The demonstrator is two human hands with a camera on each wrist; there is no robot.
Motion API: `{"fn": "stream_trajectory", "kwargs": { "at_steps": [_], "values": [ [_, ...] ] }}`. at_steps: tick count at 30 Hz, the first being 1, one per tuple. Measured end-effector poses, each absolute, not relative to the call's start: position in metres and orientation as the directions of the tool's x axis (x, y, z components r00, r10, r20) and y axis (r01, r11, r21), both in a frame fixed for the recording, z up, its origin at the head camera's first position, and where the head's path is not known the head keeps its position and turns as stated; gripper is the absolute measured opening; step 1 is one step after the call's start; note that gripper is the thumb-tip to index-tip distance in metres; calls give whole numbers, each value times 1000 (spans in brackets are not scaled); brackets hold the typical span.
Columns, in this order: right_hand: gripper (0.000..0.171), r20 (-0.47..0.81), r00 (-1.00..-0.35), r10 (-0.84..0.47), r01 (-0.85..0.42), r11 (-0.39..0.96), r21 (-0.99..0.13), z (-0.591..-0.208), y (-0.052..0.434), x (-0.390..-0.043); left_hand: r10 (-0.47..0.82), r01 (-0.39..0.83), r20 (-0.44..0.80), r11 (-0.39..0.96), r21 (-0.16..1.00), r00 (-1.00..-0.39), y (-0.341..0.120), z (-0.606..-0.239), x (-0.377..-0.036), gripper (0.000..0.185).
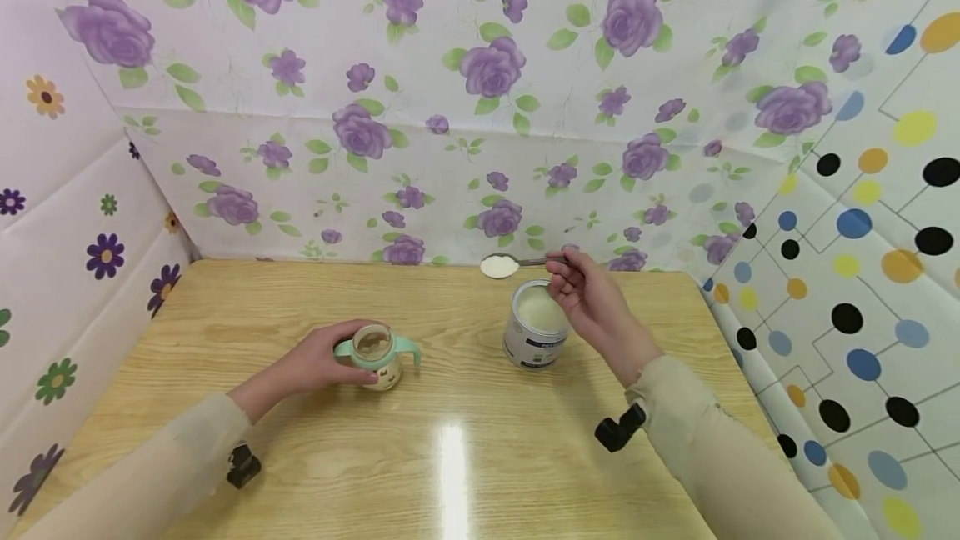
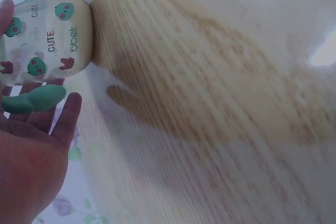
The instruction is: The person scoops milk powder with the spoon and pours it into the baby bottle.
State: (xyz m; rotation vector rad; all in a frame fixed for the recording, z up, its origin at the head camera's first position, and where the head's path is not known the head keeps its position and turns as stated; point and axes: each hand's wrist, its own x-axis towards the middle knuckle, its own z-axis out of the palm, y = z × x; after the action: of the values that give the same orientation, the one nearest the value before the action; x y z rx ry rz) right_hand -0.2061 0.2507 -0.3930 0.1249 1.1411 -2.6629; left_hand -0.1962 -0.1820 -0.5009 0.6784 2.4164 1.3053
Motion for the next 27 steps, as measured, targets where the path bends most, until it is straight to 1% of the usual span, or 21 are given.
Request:
{"fn": "stream_trajectory", "kwargs": {
  "at_steps": [7, 14, 21, 27],
  "values": [
    [45, -169, -952, -256, 296, -621, -726, -387, 192, -212, 539, 269, -38, 478, 836, -842, -183, -502, -196, 77],
    [42, -171, -927, -334, 334, -529, -780, -401, 145, -210, 546, 280, -23, 466, 839, -838, -181, -504, -197, 74],
    [37, -228, -907, -354, 380, -455, -805, -424, 122, -207, 532, 267, -35, 480, 836, -846, -180, -505, -198, 80],
    [34, -238, -893, -383, 385, -371, -845, -433, 113, -205, 512, 250, -45, 493, 833, -858, -181, -504, -197, 87]
  ]
}}
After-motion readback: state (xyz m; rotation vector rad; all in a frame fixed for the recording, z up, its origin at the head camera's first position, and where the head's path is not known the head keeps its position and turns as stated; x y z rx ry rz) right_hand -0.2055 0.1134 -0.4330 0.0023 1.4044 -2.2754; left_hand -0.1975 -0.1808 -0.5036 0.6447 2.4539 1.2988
